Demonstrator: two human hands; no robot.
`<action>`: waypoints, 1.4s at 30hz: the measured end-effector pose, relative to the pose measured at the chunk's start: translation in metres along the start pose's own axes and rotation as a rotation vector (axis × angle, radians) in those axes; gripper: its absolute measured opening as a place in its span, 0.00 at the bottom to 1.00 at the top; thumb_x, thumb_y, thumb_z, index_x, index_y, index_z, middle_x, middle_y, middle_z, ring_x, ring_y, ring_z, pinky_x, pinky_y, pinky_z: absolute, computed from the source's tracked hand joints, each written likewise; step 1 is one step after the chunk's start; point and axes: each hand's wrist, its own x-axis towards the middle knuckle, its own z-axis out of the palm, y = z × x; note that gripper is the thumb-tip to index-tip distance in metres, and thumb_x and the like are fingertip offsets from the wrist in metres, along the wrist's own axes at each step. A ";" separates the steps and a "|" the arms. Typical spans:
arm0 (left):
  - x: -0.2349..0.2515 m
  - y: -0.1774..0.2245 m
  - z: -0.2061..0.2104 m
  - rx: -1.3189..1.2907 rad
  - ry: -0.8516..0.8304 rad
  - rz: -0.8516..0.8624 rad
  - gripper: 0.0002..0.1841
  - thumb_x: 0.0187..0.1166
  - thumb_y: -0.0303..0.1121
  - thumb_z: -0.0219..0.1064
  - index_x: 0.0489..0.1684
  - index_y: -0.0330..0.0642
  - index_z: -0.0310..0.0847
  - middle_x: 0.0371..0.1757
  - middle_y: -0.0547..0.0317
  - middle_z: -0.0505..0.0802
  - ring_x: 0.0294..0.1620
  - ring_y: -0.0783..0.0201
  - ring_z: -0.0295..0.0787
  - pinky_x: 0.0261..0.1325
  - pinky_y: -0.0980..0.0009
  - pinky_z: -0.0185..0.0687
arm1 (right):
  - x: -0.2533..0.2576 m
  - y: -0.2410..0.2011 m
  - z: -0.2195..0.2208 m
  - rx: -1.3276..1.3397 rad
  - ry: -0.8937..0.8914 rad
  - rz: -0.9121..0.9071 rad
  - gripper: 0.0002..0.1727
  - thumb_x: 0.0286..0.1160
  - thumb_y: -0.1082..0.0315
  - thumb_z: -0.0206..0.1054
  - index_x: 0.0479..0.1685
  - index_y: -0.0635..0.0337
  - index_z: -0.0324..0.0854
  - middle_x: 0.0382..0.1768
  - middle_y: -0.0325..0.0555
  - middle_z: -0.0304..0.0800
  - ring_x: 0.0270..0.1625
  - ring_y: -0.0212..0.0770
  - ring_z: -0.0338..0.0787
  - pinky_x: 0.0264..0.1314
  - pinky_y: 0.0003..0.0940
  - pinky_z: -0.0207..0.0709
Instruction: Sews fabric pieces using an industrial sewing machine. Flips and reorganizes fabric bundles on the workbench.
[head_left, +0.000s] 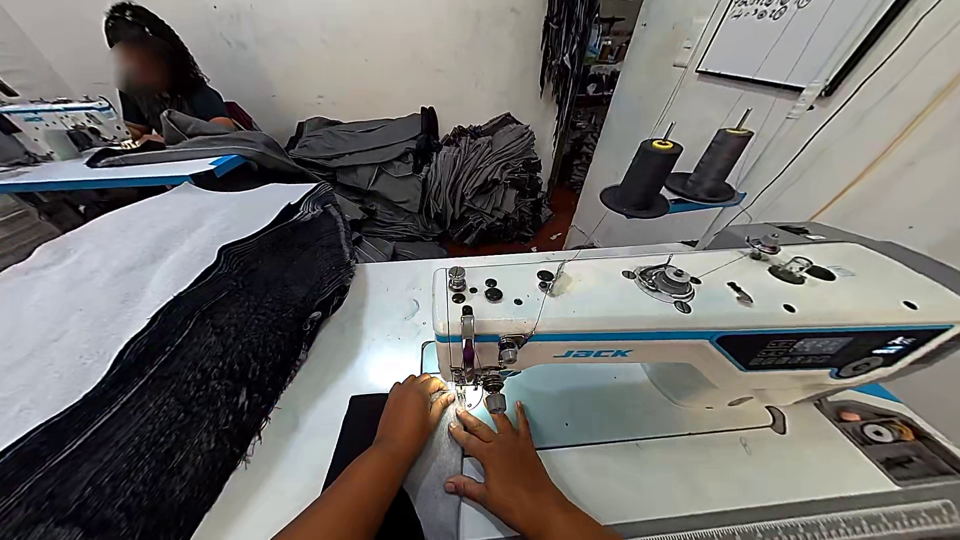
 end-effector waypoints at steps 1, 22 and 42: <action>0.001 0.000 0.000 0.004 0.011 0.002 0.20 0.90 0.43 0.59 0.57 0.35 0.89 0.59 0.45 0.93 0.66 0.46 0.86 0.73 0.50 0.72 | 0.000 0.000 0.000 0.000 0.011 -0.001 0.42 0.77 0.28 0.55 0.89 0.39 0.68 0.92 0.33 0.60 0.96 0.59 0.44 0.86 0.81 0.22; 0.042 -0.003 -0.007 0.045 0.116 -0.036 0.15 0.84 0.31 0.64 0.55 0.28 0.88 0.59 0.38 0.92 0.67 0.40 0.86 0.72 0.41 0.72 | 0.000 0.000 0.005 0.031 0.046 -0.027 0.42 0.77 0.31 0.59 0.88 0.43 0.69 0.90 0.34 0.64 0.96 0.61 0.47 0.85 0.82 0.26; -0.050 -0.024 -0.086 -0.821 -0.306 -0.159 0.12 0.86 0.31 0.60 0.59 0.34 0.80 0.43 0.58 0.93 0.43 0.68 0.92 0.55 0.65 0.89 | -0.035 -0.012 0.031 0.287 0.349 -0.276 0.56 0.44 0.58 0.89 0.84 0.65 0.70 0.85 0.63 0.68 0.87 0.67 0.67 0.84 0.82 0.47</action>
